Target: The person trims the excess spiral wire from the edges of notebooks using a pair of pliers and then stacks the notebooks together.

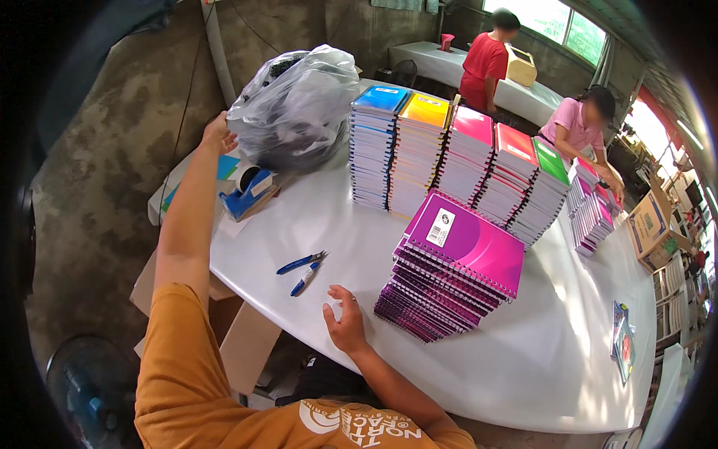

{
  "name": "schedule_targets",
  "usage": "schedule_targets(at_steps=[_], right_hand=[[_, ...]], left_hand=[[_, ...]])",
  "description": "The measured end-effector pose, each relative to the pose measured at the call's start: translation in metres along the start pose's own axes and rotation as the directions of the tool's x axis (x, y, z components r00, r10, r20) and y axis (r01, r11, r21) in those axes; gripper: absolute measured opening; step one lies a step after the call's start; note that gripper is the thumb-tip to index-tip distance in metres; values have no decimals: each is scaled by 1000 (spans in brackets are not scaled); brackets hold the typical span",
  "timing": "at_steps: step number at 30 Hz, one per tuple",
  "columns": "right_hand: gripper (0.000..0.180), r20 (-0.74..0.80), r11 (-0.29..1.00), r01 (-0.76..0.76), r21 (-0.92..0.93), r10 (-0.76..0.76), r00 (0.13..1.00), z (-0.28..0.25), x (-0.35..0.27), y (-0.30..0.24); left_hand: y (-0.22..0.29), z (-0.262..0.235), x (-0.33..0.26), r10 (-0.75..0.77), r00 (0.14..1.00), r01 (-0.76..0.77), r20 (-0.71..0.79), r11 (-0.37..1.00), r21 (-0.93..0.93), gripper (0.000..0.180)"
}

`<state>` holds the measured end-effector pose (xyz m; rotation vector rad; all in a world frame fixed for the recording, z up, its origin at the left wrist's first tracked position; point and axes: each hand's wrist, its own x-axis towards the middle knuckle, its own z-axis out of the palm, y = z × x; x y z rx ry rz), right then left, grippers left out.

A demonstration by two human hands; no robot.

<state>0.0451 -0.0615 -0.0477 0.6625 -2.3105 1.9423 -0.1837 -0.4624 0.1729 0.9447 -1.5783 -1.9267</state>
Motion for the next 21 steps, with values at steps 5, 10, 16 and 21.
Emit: schedule_targets(at_steps=[5,10,16,21], right_hand=[[25,39,998,58,-2,-58,998,7,-2,-4],[18,15,998,42,-43,-41,999,-2,2,2],[18,3,992,119,-33,-118,993,4,2,-8],[20,68,823,549,-148,-545,836,-31,-16,-49]], left_hand=[[6,-11,61,271,935,-204,-228,939,277,41],[50,18,7,790,506,-806,-346,576,135,29],[65,1,-111,889,271,-911,-369,361,201,27],[-91,-15,-213,744,437,-871,505,210,444,44]])
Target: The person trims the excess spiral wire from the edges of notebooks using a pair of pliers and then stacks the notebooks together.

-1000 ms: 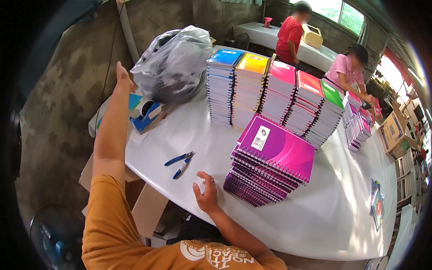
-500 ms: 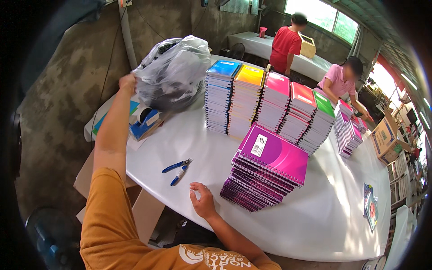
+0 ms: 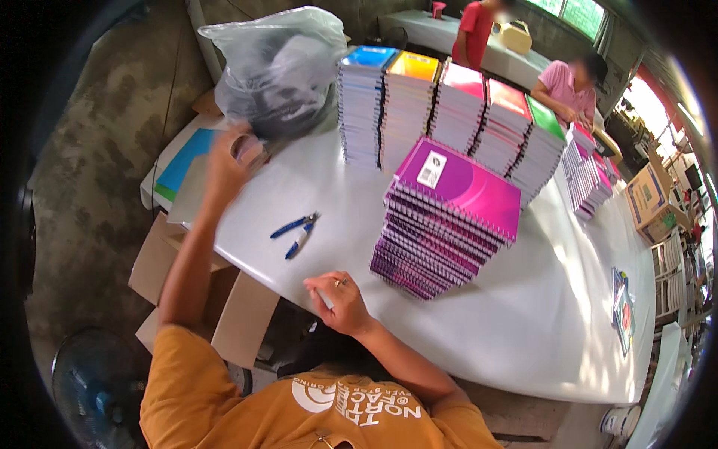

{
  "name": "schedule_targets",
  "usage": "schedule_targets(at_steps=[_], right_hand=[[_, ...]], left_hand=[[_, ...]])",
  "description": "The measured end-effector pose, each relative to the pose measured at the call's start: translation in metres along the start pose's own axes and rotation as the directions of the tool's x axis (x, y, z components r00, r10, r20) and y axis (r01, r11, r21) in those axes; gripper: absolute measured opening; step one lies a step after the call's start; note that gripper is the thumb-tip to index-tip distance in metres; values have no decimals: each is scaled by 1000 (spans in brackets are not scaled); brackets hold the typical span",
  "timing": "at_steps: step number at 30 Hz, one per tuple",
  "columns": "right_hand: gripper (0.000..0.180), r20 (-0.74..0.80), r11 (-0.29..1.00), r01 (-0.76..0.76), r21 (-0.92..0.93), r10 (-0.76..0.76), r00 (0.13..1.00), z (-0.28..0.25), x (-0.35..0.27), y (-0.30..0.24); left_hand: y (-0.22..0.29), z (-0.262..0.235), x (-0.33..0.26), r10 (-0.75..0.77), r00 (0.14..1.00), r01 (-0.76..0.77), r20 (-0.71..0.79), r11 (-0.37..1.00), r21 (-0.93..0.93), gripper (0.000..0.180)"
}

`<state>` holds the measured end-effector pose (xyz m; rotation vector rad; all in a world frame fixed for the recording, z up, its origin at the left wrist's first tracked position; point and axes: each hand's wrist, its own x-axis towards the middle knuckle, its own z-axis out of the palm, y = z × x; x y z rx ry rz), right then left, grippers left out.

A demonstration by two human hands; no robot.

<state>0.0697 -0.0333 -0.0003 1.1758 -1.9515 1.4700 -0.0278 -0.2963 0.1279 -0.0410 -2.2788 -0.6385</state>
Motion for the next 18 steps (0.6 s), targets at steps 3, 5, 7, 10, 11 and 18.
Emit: schedule_targets(at_steps=[3,5,7,10,11,18], right_hand=[[19,-56,945,284,-159,-296,953,-59,37,-58],[20,-112,877,228,-422,-300,947,-100,52,-70],[22,-131,684,119,-720,-302,944,-139,87,-77],[25,-155,639,-29,-768,-142,978,-159,107,-70],[24,-155,624,-67,-779,-88,984,-165,106,-63],[15,-213,658,-144,-739,-25,977,-161,116,-60]], left_hand=[[18,43,-124,-452,665,206,594,876,436,98],[16,60,-181,-493,657,123,571,817,563,86],[13,67,-197,-333,795,104,507,898,427,71],[-3,87,-194,-455,848,482,273,875,-41,54],[39,73,-165,-615,597,795,516,365,-484,53],[162,20,-126,39,681,594,731,-614,-521,46]])
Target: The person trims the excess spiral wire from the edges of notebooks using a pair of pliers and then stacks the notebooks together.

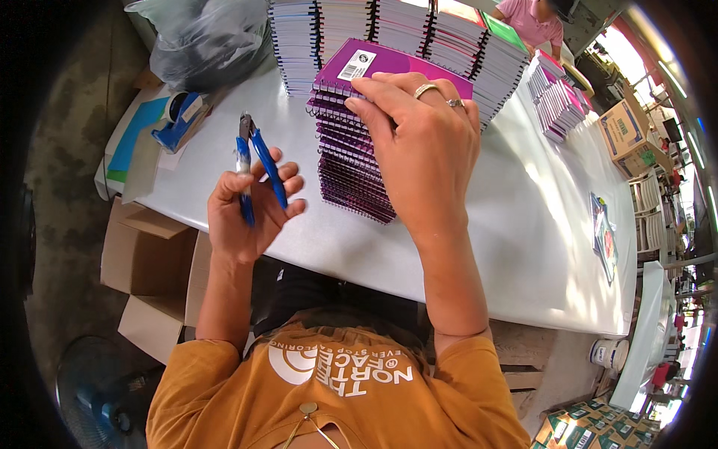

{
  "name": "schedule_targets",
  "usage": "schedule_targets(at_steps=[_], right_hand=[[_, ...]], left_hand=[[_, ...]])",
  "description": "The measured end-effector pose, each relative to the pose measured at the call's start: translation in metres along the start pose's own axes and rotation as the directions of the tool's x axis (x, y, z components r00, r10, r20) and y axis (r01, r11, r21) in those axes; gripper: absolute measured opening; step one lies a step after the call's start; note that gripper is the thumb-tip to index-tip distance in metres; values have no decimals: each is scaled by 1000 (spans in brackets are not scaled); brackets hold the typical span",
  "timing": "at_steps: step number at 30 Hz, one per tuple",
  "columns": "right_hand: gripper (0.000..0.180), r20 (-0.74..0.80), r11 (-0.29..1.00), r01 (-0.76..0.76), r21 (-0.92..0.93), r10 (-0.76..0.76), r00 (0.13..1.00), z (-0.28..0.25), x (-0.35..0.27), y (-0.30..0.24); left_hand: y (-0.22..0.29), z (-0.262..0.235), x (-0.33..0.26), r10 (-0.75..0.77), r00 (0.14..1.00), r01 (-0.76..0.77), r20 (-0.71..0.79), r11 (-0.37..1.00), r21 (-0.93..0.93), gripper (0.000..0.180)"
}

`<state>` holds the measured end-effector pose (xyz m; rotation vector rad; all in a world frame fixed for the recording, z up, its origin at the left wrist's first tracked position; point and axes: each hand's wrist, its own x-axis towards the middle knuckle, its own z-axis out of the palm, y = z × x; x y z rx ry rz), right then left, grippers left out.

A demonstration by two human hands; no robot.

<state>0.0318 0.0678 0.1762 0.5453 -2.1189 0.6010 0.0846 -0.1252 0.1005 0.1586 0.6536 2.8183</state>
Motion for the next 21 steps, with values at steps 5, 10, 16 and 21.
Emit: schedule_targets(at_steps=[5,10,16,21], right_hand=[[15,-13,1000,-26,2,26,1000,1,2,3],[16,-41,1000,10,-18,-11,999,3,-1,7],[17,16,999,33,-35,-33,999,-3,1,2],[16,-25,997,70,-18,-70,997,1,-2,10]], left_hand=[[-19,19,13,-118,927,88,356,991,99,54],[-19,37,18,-175,960,147,217,979,140,60],[-16,55,14,270,962,3,-28,93,996,53],[-6,38,9,-215,975,173,60,897,407,65]])
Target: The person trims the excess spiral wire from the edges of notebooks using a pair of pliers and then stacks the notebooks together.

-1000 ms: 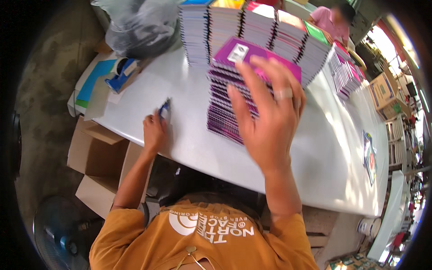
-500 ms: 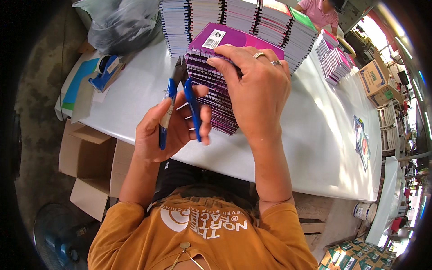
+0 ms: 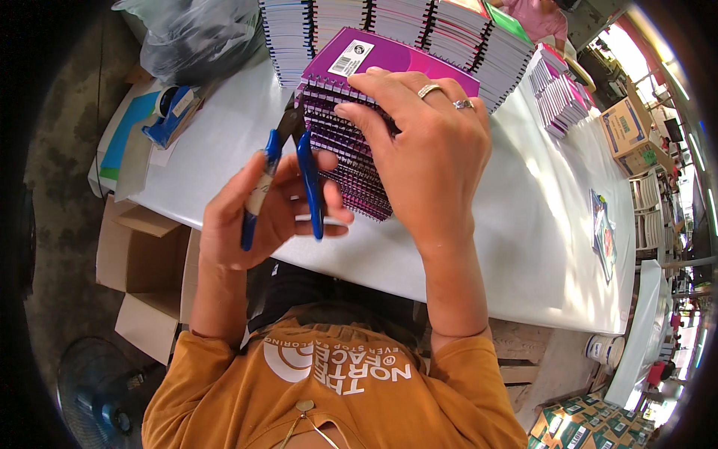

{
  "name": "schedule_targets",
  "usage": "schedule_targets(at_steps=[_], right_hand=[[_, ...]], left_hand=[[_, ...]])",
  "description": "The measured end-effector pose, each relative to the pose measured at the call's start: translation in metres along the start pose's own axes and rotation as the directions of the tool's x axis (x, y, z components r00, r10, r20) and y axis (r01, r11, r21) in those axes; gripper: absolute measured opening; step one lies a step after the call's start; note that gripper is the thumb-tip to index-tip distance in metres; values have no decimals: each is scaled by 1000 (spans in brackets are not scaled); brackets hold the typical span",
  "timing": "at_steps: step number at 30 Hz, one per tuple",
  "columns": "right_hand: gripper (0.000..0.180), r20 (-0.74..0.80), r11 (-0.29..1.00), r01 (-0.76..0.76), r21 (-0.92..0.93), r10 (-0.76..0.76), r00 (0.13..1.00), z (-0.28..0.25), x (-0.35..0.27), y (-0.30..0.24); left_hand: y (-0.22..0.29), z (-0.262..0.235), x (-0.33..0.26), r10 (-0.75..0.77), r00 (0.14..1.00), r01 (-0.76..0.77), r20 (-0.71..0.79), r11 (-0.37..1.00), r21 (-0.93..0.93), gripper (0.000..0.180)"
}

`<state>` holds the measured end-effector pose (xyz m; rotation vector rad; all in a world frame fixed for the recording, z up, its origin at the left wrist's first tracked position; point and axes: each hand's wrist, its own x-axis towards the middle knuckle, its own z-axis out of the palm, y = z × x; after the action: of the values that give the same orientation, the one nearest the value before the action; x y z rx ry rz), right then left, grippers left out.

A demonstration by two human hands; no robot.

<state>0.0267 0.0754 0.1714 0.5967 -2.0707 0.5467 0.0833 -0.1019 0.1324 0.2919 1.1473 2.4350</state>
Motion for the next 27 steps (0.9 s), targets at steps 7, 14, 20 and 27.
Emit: schedule_targets(at_steps=[7,14,20,27], right_hand=[[15,-27,999,27,-23,-28,999,2,2,0],[13,-26,999,27,-34,-28,999,4,0,2],[13,-27,999,31,-42,-32,999,3,0,1],[18,6,996,32,-89,-31,999,-2,2,-3]], left_hand=[[0,-9,-3,-4,988,80,156,871,-485,57],[15,24,-1,-179,963,103,-200,935,-338,61],[-3,-22,-5,34,978,64,204,888,-455,62],[9,-1,-6,-108,994,104,-4,967,-234,58]])
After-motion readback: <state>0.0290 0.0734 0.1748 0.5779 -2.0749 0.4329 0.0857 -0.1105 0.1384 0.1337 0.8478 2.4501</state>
